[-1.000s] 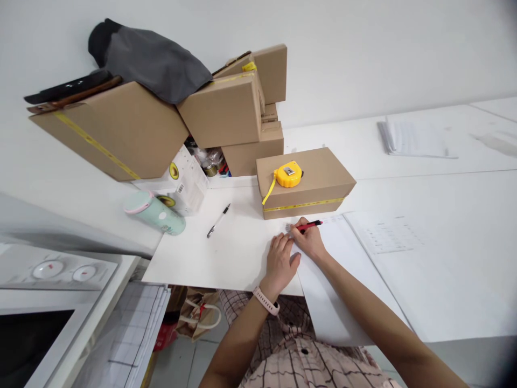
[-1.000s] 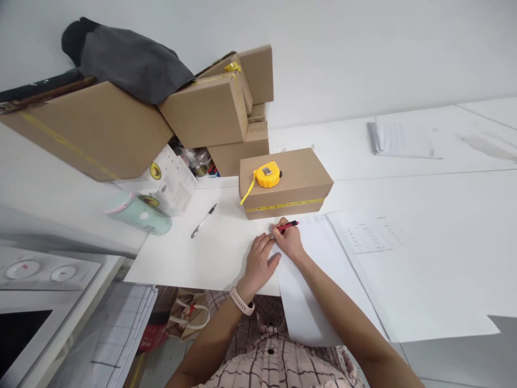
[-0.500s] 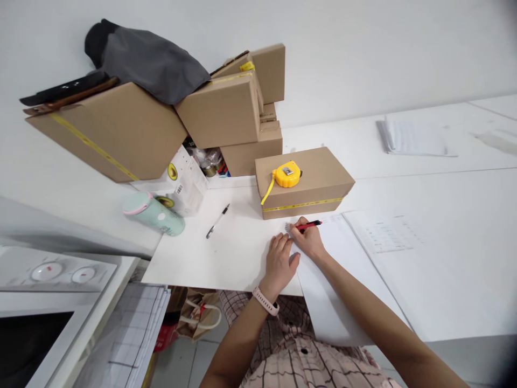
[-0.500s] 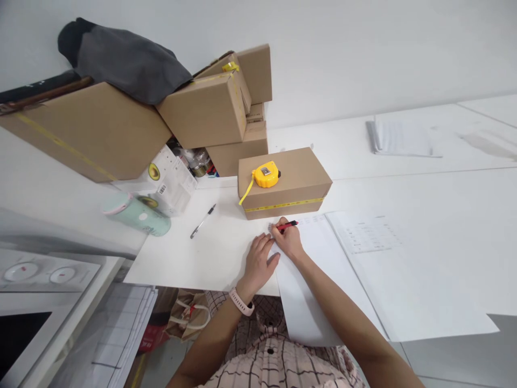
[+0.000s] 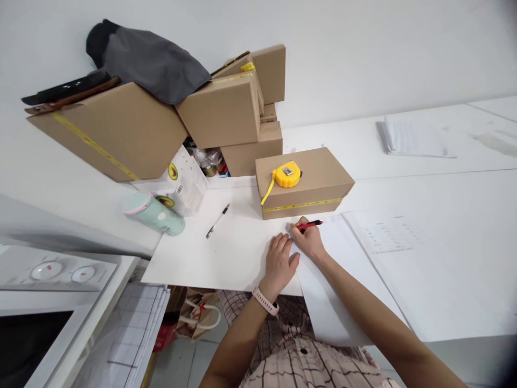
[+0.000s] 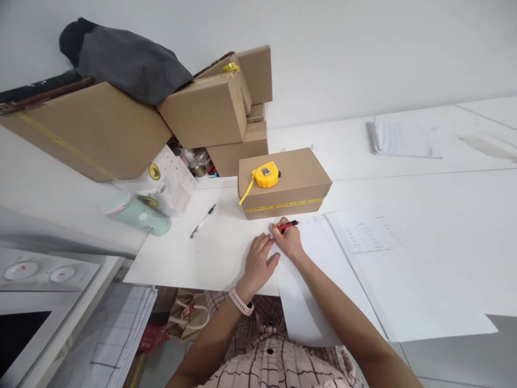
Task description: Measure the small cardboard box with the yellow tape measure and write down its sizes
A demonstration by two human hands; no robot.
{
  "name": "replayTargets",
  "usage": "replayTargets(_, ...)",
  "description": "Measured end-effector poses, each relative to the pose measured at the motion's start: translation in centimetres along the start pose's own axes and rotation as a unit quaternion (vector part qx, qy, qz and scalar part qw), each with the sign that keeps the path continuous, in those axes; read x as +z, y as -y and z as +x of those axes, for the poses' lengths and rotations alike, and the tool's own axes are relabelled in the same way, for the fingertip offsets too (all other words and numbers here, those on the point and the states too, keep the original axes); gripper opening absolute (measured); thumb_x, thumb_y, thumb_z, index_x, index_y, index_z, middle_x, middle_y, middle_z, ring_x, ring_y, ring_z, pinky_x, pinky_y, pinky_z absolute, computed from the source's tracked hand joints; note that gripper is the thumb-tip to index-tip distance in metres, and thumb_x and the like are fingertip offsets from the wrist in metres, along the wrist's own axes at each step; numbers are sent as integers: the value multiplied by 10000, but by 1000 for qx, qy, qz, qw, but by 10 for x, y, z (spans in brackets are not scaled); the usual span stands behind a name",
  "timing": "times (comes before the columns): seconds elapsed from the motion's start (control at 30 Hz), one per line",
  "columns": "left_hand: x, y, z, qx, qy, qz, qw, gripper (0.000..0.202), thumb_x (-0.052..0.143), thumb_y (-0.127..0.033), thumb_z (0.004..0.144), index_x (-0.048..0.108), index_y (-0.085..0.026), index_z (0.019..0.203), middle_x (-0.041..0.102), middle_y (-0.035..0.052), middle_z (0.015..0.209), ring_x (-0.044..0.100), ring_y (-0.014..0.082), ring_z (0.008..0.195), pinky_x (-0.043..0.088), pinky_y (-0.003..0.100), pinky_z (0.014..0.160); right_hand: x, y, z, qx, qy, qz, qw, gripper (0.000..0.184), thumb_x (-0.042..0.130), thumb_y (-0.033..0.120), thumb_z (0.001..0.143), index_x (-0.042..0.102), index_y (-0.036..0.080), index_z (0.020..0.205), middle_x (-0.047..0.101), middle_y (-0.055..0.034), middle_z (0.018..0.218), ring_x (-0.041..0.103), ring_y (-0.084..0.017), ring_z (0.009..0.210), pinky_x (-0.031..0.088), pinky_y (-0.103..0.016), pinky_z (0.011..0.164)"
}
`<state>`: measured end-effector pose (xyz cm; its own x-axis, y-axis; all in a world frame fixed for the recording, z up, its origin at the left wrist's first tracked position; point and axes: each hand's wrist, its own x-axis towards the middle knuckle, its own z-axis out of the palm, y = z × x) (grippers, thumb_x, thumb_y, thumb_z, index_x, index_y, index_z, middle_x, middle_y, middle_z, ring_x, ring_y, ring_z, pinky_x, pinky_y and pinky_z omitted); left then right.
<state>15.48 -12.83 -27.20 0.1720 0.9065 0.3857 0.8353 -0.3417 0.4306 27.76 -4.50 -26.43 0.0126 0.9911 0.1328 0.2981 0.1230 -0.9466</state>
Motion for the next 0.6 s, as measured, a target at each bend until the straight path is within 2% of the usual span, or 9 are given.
replayTargets(0.6,-2,-2,0,-3,6,-9,1000,399,609,-228,898,562,-156,1288,620,139,1351,503,310,1352,378,554,1171,0,1,-1,10,1,0,1000,231,594,408,798,478,234,700,522,39,552,472,-139,516,356,-274,532)
